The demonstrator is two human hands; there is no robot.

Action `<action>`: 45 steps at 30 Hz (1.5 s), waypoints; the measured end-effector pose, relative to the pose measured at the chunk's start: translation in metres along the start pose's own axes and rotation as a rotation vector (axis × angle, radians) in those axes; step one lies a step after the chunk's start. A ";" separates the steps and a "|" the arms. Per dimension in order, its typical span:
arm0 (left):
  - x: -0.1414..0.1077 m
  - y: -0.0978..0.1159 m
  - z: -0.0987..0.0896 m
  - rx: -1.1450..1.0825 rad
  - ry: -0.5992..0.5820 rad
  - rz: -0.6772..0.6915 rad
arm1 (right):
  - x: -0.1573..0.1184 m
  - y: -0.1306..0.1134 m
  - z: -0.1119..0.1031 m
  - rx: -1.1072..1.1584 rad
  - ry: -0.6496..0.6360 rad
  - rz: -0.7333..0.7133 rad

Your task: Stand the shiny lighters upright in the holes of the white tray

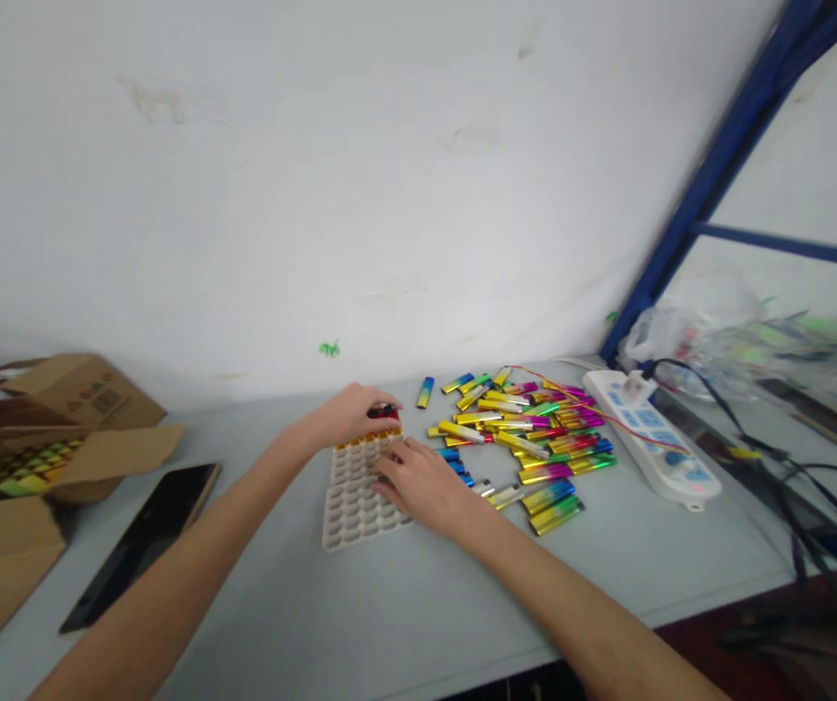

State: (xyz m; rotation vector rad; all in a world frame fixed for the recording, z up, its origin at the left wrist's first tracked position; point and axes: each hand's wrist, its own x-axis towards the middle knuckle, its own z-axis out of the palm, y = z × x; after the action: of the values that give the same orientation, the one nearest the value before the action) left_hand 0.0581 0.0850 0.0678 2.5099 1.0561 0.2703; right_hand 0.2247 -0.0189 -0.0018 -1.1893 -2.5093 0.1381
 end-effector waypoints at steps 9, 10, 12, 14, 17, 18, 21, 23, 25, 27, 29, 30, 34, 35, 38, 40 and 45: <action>-0.060 0.013 -0.001 0.090 0.700 -0.123 | 0.001 0.029 -0.045 0.055 0.279 0.140; -0.065 0.011 0.002 0.088 0.737 -0.141 | -0.001 0.037 -0.053 0.041 0.359 0.194; -0.073 0.003 0.010 0.084 0.788 -0.177 | -0.012 0.056 -0.071 0.034 0.489 0.297; -0.081 -0.007 0.021 0.045 0.808 -0.201 | -0.030 0.074 -0.089 0.043 0.567 0.435; -0.089 -0.024 0.039 -0.166 0.784 -0.225 | -0.066 0.092 -0.106 0.013 0.668 0.571; -0.090 -0.029 0.045 -0.257 0.754 -0.238 | -0.077 0.095 -0.108 0.001 0.646 0.560; -0.089 -0.042 0.060 -0.418 0.634 -0.285 | -0.098 0.095 -0.100 0.024 0.364 0.364; -0.086 -0.047 0.067 -0.429 0.582 -0.296 | -0.102 0.092 -0.087 0.026 0.204 0.290; -0.084 -0.051 0.070 -0.439 0.564 -0.289 | -0.099 0.089 -0.075 -0.013 0.142 0.305; -0.083 -0.054 0.070 -0.479 0.558 -0.286 | -0.092 0.089 -0.065 -0.077 0.119 0.318; -0.083 -0.056 0.069 -0.518 0.552 -0.291 | -0.084 0.092 -0.058 -0.131 0.106 0.307; -0.083 -0.056 0.069 -0.528 0.551 -0.292 | -0.081 0.095 -0.055 -0.147 0.105 0.298; -0.084 -0.051 0.066 -0.515 0.575 -0.290 | -0.070 0.103 -0.048 -0.133 0.094 0.246; -0.085 -0.048 0.065 -0.499 0.602 -0.299 | -0.069 0.104 -0.048 -0.120 0.087 0.228; -0.090 -0.035 0.058 -0.367 0.763 -0.305 | -0.071 0.102 -0.059 -0.045 0.093 0.182; -0.094 -0.023 0.053 -0.205 0.908 -0.268 | -0.073 0.096 -0.073 0.052 0.119 0.186; -0.104 0.014 0.050 -0.086 0.937 -0.136 | -0.056 0.071 -0.101 0.399 0.203 0.247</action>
State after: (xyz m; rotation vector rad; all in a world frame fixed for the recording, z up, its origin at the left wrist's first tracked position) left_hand 0.0109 -0.0131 0.0269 2.1968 1.4647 1.5022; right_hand 0.3449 -0.0227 0.0597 -1.2627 -2.0297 0.5269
